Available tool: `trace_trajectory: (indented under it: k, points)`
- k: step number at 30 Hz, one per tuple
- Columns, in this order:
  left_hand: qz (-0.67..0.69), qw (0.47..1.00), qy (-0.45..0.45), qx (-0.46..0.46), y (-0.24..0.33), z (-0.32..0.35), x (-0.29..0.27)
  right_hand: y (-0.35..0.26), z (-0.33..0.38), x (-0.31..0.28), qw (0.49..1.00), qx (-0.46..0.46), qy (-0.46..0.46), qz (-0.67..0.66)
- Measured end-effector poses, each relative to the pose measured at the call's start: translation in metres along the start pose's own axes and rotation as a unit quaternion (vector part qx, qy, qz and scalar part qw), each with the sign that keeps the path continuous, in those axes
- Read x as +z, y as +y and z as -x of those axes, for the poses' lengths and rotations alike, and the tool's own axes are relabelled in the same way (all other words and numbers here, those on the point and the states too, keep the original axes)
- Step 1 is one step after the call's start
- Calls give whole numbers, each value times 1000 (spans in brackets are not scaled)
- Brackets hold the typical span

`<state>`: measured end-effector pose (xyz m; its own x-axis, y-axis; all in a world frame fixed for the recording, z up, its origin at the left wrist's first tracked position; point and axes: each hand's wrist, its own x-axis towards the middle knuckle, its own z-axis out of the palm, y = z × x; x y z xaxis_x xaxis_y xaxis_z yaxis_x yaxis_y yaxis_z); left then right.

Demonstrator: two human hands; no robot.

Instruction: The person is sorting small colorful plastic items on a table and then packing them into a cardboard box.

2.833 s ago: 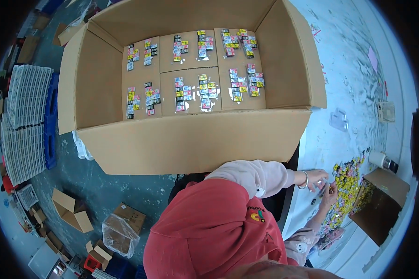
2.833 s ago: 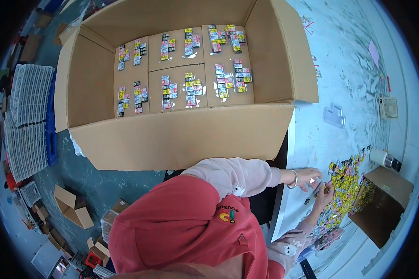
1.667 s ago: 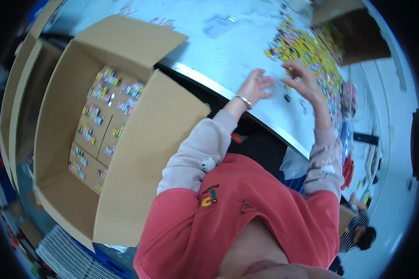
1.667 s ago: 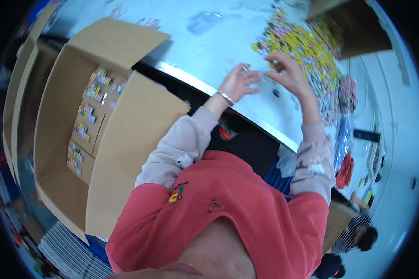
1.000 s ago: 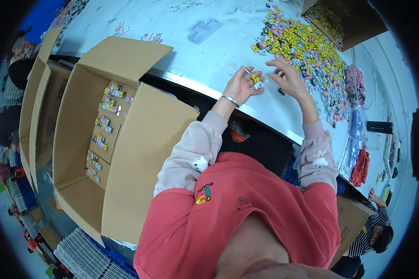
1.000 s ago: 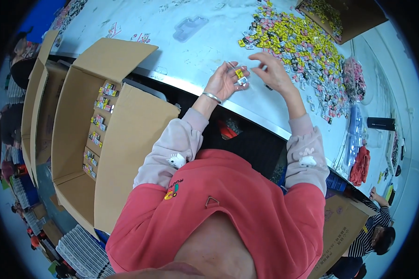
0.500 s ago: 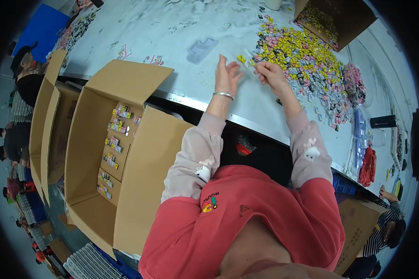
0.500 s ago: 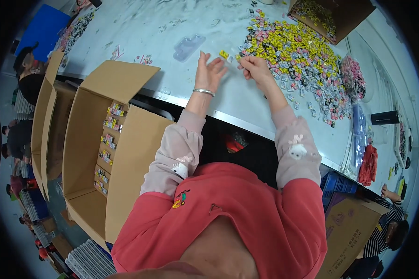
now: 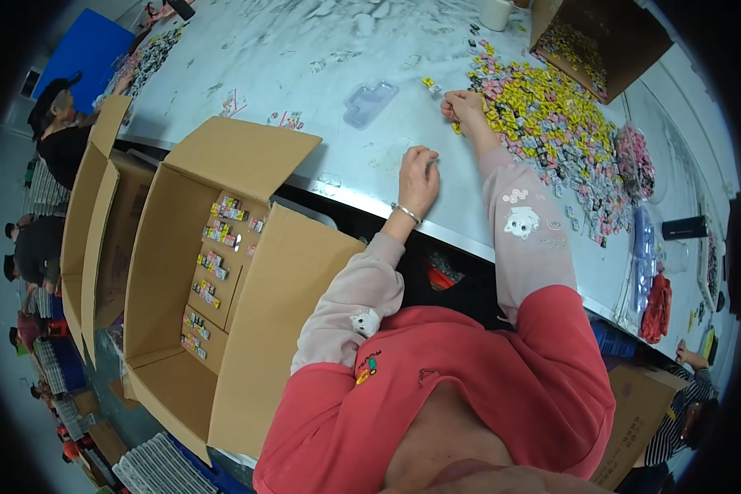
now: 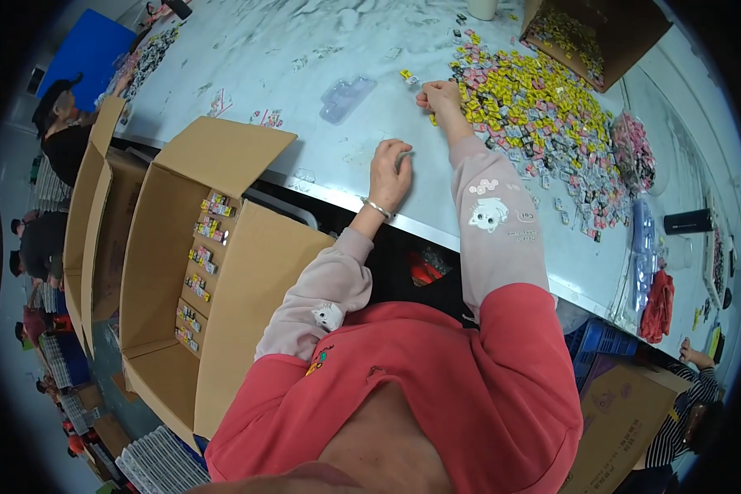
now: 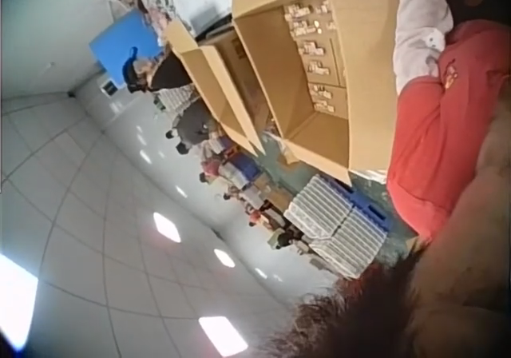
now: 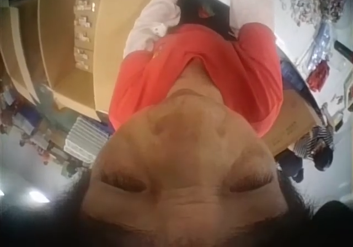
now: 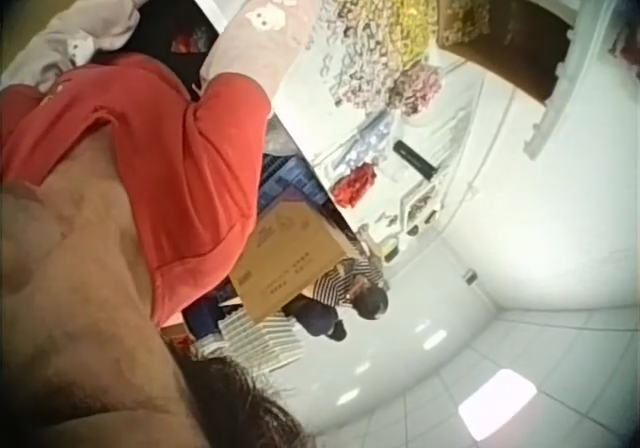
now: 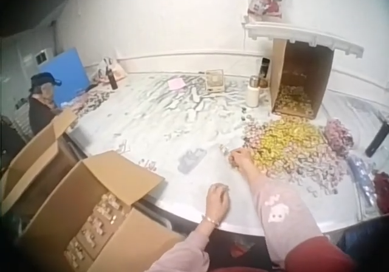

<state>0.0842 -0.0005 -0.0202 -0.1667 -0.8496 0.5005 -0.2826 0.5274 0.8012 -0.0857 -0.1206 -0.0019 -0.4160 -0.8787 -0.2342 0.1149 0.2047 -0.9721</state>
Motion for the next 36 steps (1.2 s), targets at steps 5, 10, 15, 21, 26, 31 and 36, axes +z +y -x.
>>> trace_trajectory:
  k: [5, 10, 15, 21, 26, 31, 36]
  points:
    - [-21, 998, 33, 47, -12, 4, 3, 13, -21, 8, 995, -16, -36, 89]
    - [-32, 996, 36, 81, -16, 9, 10, 26, -62, -20, 999, 15, -48, -9]
    - [-45, 997, 39, 53, -10, 15, 2, 22, -67, -35, 996, 40, -54, -64]
    - [-61, 997, 31, 45, -6, 10, 10, 21, -84, -72, 997, 13, -60, -47]
    - [-85, 995, 40, 37, -17, 13, 13, 20, -78, -61, 997, 33, -72, -10]
    - [-69, 995, 41, 51, -8, 7, 23, 20, -99, -102, 989, -5, -127, -78]
    - [-86, 995, 36, 40, -16, 11, 24, 3, -67, -83, 992, 27, -90, -87]
